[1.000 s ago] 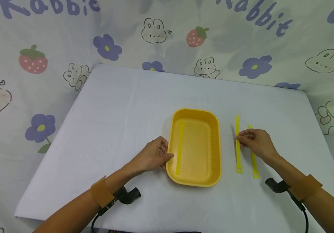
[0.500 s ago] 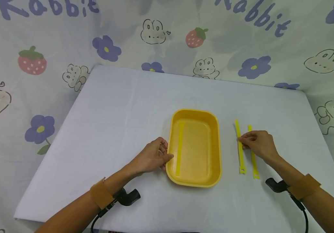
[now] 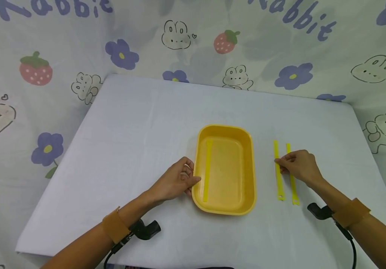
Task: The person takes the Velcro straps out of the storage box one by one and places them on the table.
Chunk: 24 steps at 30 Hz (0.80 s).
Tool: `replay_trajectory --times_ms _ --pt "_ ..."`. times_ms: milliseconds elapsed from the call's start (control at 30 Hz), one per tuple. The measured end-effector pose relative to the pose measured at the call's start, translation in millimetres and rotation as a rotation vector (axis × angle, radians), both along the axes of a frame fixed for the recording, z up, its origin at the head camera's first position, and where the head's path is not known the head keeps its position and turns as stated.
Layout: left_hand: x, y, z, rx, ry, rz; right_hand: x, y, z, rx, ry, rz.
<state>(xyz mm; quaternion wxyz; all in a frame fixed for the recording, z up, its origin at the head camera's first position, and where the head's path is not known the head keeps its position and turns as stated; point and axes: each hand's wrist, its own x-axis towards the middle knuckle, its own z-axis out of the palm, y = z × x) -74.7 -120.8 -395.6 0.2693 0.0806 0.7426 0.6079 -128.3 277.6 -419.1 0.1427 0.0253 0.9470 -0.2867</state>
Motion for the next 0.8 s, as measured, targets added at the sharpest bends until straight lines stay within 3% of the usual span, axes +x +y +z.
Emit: replay_trajectory --times_ms 800 --pt "-1.6 -0.8 2.5 -0.016 -0.034 -0.017 -0.4 -1.7 1.8 0.001 -0.024 0.023"
